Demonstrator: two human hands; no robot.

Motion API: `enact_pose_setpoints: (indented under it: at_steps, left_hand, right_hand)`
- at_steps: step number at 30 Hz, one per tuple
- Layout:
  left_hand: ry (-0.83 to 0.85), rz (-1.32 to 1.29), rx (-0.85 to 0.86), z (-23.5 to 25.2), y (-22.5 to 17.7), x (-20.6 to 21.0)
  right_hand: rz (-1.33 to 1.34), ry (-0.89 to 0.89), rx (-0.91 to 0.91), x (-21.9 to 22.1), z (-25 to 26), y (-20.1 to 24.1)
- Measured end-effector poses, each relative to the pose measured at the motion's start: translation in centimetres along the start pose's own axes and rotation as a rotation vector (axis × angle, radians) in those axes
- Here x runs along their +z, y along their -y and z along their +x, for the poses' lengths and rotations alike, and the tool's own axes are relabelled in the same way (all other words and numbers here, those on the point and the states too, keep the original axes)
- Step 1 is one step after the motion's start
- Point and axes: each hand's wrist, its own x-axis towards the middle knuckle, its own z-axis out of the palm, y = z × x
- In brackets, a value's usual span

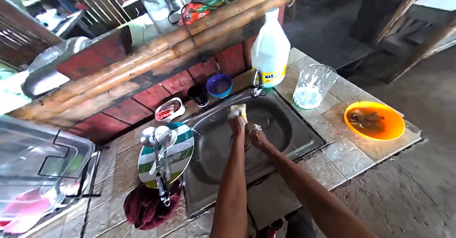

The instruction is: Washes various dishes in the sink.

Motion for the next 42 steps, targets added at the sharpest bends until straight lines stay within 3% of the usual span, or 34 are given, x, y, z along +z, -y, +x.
enact_pose_setpoints:
  at_steps: [2, 4, 6, 10, 14, 17, 22, 25, 28, 31, 35, 39, 42]
  left_hand:
    - [0.013, -0.128, -0.077, 0.6, -0.1, 0.3]
    - [0.101, -0.038, -0.008, -0.6, -0.6, 0.2]
    - [0.151, 0.127, 0.11, -2.3, -1.1, 0.0]
    - [0.063, 0.415, 0.194, -2.2, -2.8, -0.9]
    - [-0.067, 0.223, 0.223, -1.6, -2.2, 0.0]
    - [0.058, 0.101, 0.248, -3.6, -1.8, 0.9]
    - [0.048, 0.436, 0.264, -2.3, -4.0, -0.1]
    - [-0.029, 0.26, 0.265, -2.8, -2.9, 0.9]
    - [0.097, -0.018, 0.164, -5.5, -1.1, 1.8]
    - [0.153, -0.075, 0.021, -6.6, -1.2, 1.5]
    - [0.196, 0.202, 0.05, -8.9, -1.2, 0.7]
    - [0.254, 0.408, 0.214, -11.2, 0.3, -1.0]
    - [0.315, 0.557, 0.218, -12.4, 0.3, -3.4]
  right_hand:
    - [-0.157, 0.024, 0.041, -0.9, -0.1, 0.4]
    - [-0.229, -0.005, 0.061, -1.5, -0.1, 0.1]
    - [-0.173, -0.051, 0.045, -2.0, 0.0, -0.3]
    - [0.072, -0.115, -0.026, -2.1, -0.5, -0.8]
    - [0.139, -0.114, 0.016, -2.9, -0.8, -0.1]
    - [0.197, -0.158, 0.045, -3.5, -0.4, -0.5]
    - [0.233, -0.227, -0.084, -3.2, -0.6, -0.9]
    - [0.258, -0.23, -0.068, -3.6, -0.6, -0.7]
    - [0.431, -0.228, 0.017, -4.0, -0.3, -1.2]
    - [0.76, -0.255, -0.007, -2.5, 0.2, -2.6]
    - [1.174, -0.285, 0.17, -3.1, 1.0, -1.2]
    - [1.104, -0.235, 0.005, -2.2, 2.1, -4.0]
    - [1.088, -0.293, 0.055, -1.7, 1.9, -3.9]
